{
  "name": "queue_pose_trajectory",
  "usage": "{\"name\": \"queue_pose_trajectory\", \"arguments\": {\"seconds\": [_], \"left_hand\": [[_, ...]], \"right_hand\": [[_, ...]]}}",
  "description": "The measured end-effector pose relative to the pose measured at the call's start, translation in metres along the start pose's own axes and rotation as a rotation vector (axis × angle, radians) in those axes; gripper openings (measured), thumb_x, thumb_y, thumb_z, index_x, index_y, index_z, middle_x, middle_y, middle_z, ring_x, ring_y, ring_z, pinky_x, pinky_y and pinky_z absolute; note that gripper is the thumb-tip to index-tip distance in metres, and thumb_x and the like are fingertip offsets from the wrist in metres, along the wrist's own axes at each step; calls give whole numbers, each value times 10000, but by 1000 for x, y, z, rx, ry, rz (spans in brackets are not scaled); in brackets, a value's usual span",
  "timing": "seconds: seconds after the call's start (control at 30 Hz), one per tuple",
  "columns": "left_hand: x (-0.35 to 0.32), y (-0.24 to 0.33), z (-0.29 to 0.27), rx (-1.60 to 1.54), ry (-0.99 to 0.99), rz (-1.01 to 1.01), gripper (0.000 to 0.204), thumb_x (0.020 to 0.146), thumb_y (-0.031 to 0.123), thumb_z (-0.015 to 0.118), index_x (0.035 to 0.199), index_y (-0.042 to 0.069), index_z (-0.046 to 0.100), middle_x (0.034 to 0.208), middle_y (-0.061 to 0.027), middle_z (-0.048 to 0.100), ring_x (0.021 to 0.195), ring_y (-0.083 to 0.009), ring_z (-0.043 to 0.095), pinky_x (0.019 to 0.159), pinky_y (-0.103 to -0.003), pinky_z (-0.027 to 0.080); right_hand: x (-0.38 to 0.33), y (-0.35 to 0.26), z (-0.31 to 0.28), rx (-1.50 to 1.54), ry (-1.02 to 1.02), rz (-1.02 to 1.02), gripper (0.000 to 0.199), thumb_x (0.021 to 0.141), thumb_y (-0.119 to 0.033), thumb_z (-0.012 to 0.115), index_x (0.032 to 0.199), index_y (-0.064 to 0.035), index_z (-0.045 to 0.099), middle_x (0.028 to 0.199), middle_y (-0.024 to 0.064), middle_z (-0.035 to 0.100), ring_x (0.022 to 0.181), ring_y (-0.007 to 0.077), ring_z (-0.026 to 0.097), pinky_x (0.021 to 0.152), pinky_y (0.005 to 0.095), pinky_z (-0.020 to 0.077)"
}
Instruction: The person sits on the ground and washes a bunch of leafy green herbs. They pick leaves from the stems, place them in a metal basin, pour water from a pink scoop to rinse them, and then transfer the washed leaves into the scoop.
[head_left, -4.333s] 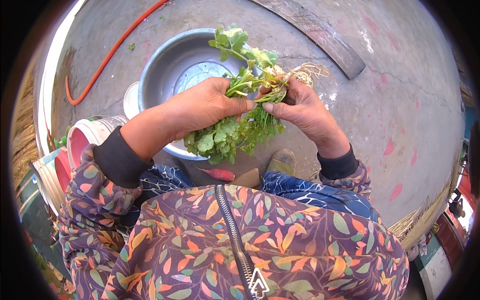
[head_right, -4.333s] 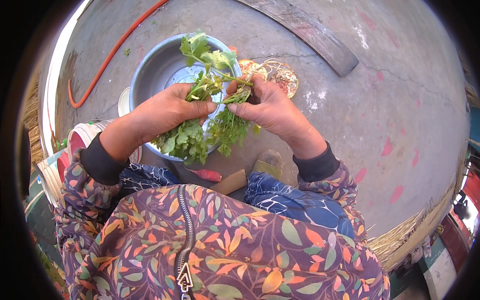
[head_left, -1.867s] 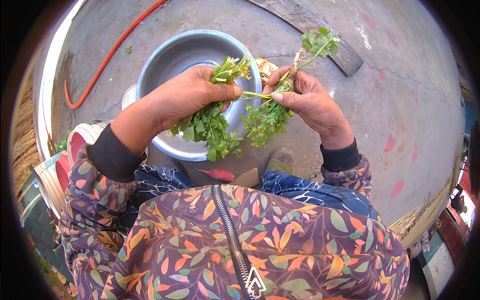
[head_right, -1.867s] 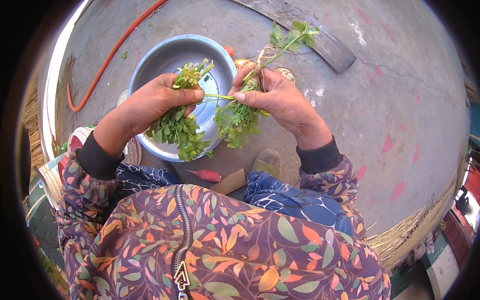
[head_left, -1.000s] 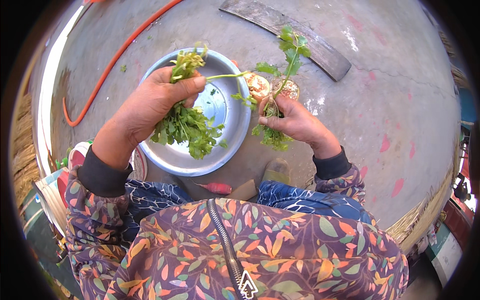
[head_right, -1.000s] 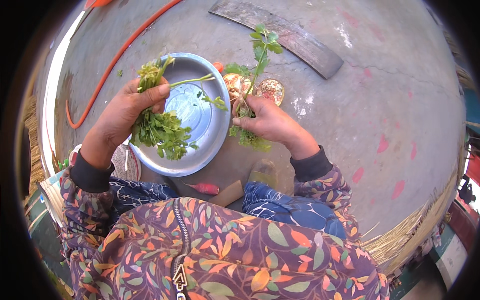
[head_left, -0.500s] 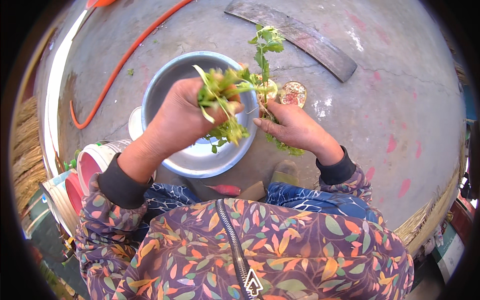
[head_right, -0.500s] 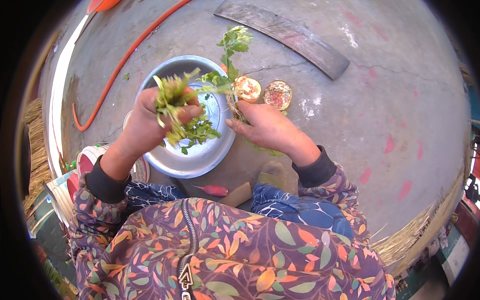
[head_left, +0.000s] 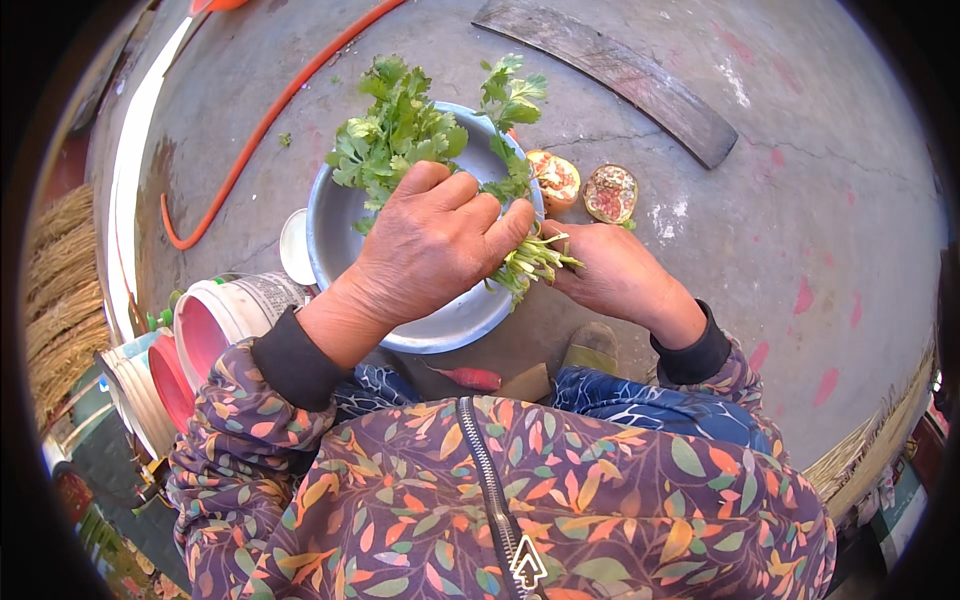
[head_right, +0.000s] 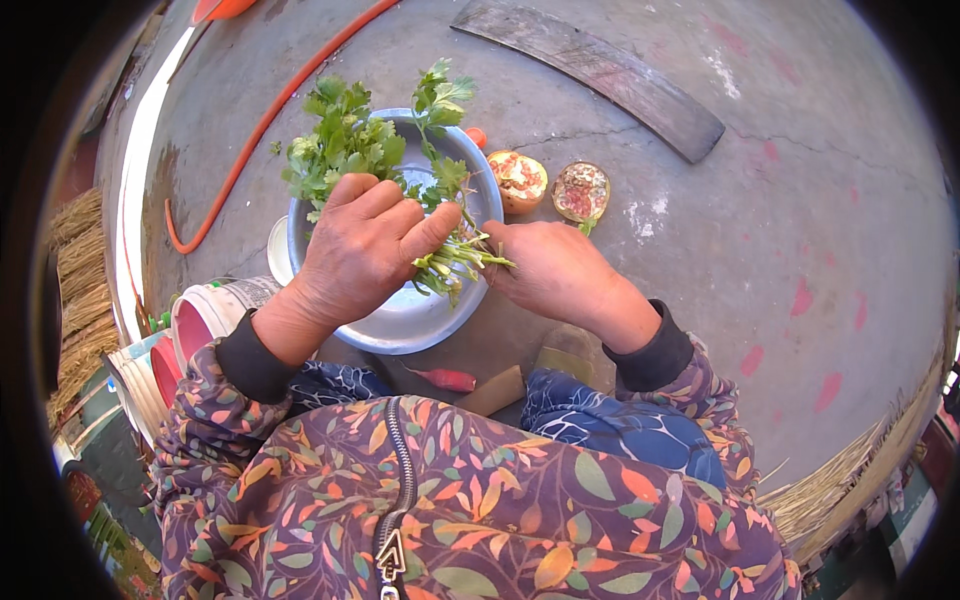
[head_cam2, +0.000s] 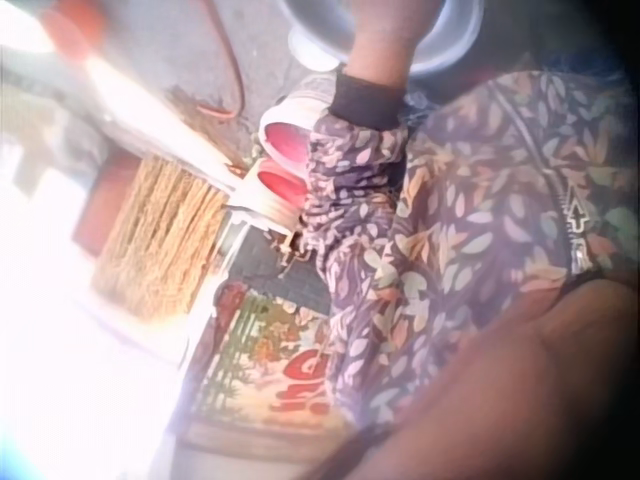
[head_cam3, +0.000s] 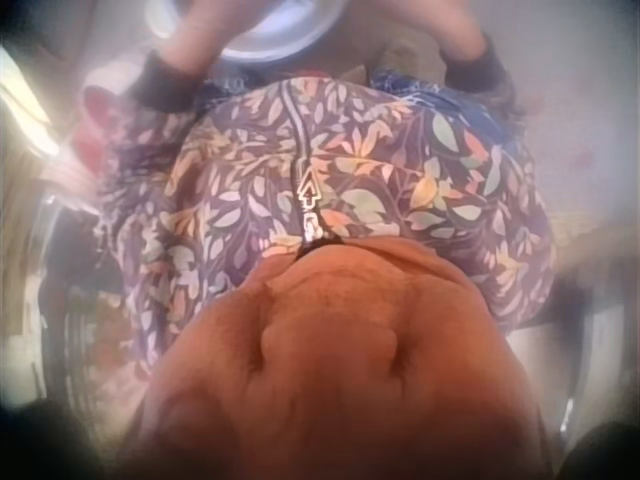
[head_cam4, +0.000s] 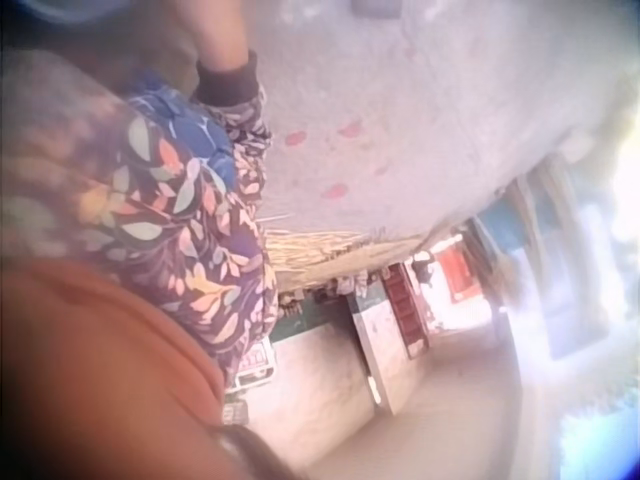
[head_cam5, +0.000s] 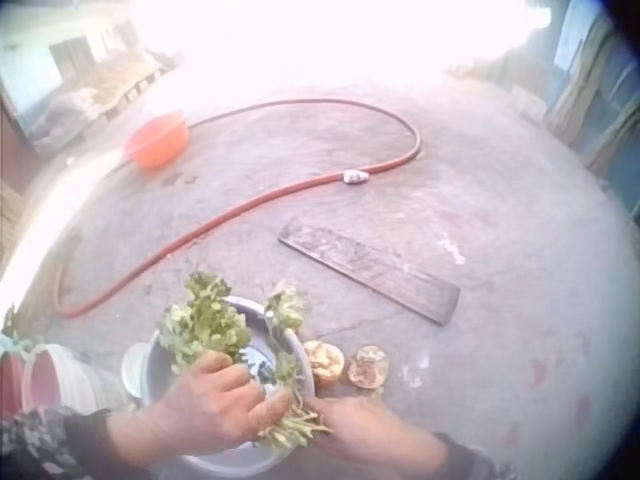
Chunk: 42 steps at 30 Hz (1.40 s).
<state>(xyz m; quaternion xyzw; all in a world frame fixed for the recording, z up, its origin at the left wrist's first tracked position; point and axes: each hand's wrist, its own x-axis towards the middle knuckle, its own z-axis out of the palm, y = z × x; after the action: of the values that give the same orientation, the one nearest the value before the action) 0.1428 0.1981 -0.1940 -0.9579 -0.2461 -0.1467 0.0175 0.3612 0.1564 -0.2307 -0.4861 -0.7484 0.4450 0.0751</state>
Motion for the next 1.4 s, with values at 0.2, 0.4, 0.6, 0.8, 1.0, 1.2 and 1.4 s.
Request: {"name": "queue_pose_trajectory", "arguments": {"seconds": [0.2,0.4,0.6,0.8,1.0,1.2,1.4], "left_hand": [[1,-1,3,31,-21,-12,274,744,175,605,1013,122,602,650,27,463,660,-155,506,658,-320,379],[1,3,5,2,-10,-20,128,715,174,601,827,122,567,641,12,471,653,-157,507,644,-316,372],[2,3,7,38,19,-38,99,695,159,595,761,110,540,627,5,471,639,-160,503,638,-309,370],[2,4,5,75,11,-52,89,682,151,592,699,118,511,615,0,476,636,-160,508,638,-309,373],[2,9,4,-10,-51,-53,138,656,145,615,703,122,488,636,-5,451,635,-164,486,649,-308,372],[3,9,0,-58,-71,-81,124,665,125,614,718,114,502,639,-10,473,654,-180,510,652,-324,375],[-1,-2,-9,-471,-122,-471,176,772,-9,644,934,44,602,802,-68,601,784,-207,587,700,-336,434]], "right_hand": [[-1,-1,-1,-21,-49,-10,245,876,-271,604,988,-54,594,810,195,652,762,382,643,663,476,514],[-2,1,1,-20,-40,-42,257,874,-265,606,1004,-43,594,815,196,653,760,386,642,660,476,516],[-2,-4,-1,26,-19,-11,252,866,-252,610,985,-32,578,806,199,649,757,391,639,651,476,511],[-2,-3,-1,-7,-1,21,250,852,-233,623,979,-29,555,795,202,641,765,389,639,651,477,506],[-1,8,2,-203,161,-54,263,759,-132,649,976,-33,537,778,171,633,758,380,643,653,475,509],[6,25,1,-437,226,141,190,859,-124,589,1032,-61,542,801,183,631,770,394,628,664,464,499],[8,61,-29,526,388,312,260,968,-257,524,1083,-25,545,931,152,683,824,272,675,705,389,532]]}}
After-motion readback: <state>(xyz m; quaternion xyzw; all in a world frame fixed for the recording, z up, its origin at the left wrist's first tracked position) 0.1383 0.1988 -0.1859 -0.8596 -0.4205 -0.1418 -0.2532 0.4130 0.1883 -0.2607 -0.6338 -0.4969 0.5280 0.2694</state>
